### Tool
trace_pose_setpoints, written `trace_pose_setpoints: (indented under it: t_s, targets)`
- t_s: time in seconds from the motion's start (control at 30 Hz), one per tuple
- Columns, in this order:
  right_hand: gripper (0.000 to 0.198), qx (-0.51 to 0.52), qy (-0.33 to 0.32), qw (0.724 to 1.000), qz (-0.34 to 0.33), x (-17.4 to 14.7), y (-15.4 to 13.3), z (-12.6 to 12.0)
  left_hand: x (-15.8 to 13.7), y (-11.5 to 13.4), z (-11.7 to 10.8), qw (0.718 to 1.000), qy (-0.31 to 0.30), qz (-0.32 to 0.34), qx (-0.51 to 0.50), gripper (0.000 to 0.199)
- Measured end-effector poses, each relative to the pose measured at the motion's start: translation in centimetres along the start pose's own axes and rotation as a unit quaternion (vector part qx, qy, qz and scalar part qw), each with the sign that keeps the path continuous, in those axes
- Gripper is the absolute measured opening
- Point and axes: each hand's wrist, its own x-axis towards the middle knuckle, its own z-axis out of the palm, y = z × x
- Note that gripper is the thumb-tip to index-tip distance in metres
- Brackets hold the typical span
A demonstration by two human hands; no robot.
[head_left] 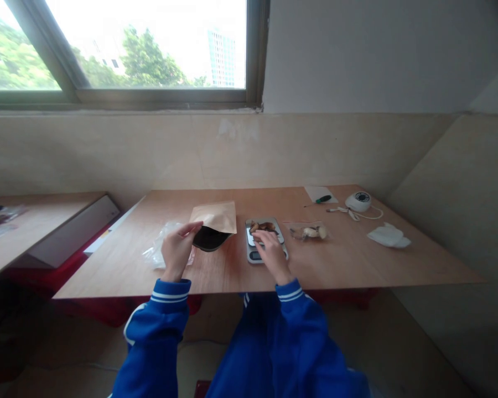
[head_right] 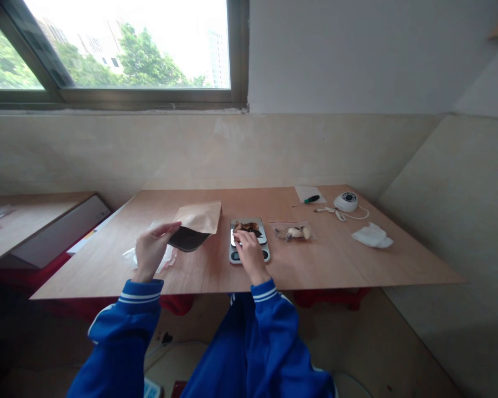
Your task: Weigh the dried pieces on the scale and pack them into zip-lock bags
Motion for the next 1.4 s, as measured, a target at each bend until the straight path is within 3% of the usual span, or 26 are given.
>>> trace_pose_setpoints:
  t_s: [0.17,0.3,0.6,0.8,1.0,1.17,1.4]
  targets:
    - [0.036,-0.116,-0.072,0.99,-0.034,0.9,0.6,1.6,0.1,0.0,-0.1,1.0,-0.004,-0.005,-0.006,0.024]
    - [0.035,-0.142,-0.087,0.986,-0.027,1.0,0.5,1.4,0.3,0.3,-0.2,1.0,-0.003,0.0,-0.011,0.024]
    - [0.033,-0.038,-0.039,0.998,-0.042,-0.1,-3.1,-0.2,0.6,1.0,0.1,1.0,0.009,0.005,-0.003,0.023]
    - [0.029,0.088,-0.099,0.987,-0.091,-2.1,-6.8,0.0,0.4,0.6,0.6,1.0,-0.004,0.018,-0.017,0.024]
    - [0.028,0.109,-0.176,0.975,-0.087,-4.4,-9.0,1.4,0.1,0.1,1.4,0.999,-0.014,0.03,-0.035,0.025]
    - [0.028,0.13,-0.206,0.968,-0.063,-5.6,-9.5,2.2,-0.4,-0.4,2.1,0.997,-0.054,0.024,-0.046,0.023]
    - [0.037,0.183,-0.216,0.959,0.014,-6.6,-9.0,1.4,-0.5,-0.5,3.2,0.996,-0.076,0.008,-0.055,0.021]
